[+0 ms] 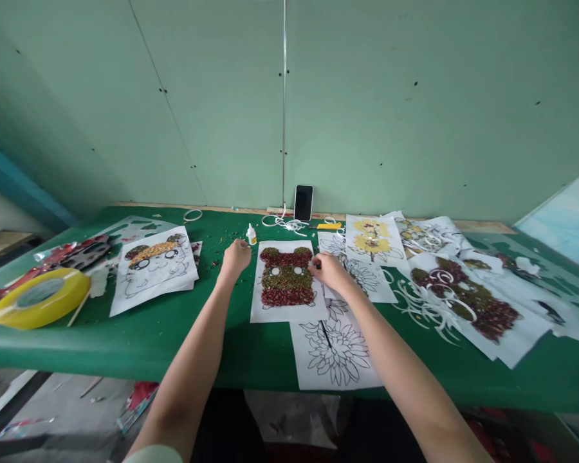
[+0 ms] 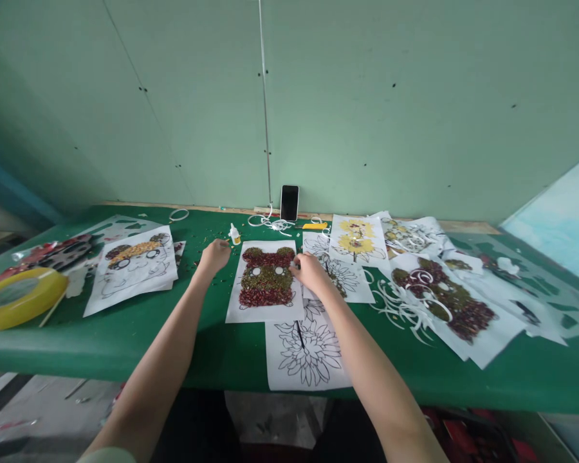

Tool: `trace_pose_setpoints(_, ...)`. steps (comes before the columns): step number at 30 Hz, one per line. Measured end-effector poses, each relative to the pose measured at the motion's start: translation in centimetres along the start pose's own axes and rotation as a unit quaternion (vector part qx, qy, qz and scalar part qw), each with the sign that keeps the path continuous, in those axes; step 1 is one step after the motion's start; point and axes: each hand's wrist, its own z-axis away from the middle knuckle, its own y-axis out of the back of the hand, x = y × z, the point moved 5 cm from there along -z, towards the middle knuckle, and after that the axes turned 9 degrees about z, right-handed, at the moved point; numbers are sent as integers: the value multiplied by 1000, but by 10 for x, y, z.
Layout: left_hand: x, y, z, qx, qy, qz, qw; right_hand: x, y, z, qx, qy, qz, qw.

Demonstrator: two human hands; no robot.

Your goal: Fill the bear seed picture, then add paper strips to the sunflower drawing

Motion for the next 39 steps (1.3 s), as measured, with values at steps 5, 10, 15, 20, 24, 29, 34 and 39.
trace_pose_setpoints(5, 0, -9, 4, -42, -52, -66, 996, -5, 5, 2, -13, 23, 2, 1000)
trace_pose_setpoints(10, -2, -19, 4, -79, -97, -104, 987, -12, 7, 5, -35, 46, 4, 998)
trace_pose_setpoints(15, -4, -24, 5, -70, -95, -144, 982, -13, 5, 6, -45, 39, 10, 998)
trace_pose_setpoints(20, -5, -26, 7, -42, -98, -172, 979, -13, 5, 6, -63, 28, 18, 997)
trace_pose_setpoints(24, -7, -28, 5, -37, -109, -168, 979, -7, 5, 5, -60, 1, 33, 998)
trace_pose_setpoints(29, -8, -31, 2, -42, -124, -161, 978, -1, 4, 3, -47, 28, 14, 998)
trace_pose_setpoints(34, -7, -29, 4, -40, -101, -162, 981, -2, 3, 4, -74, 45, 12, 996)
trace_pose_setpoints(39, -5, -27, 8, -44, -96, -176, 979, 0, 4, 5, -82, 31, 28, 996)
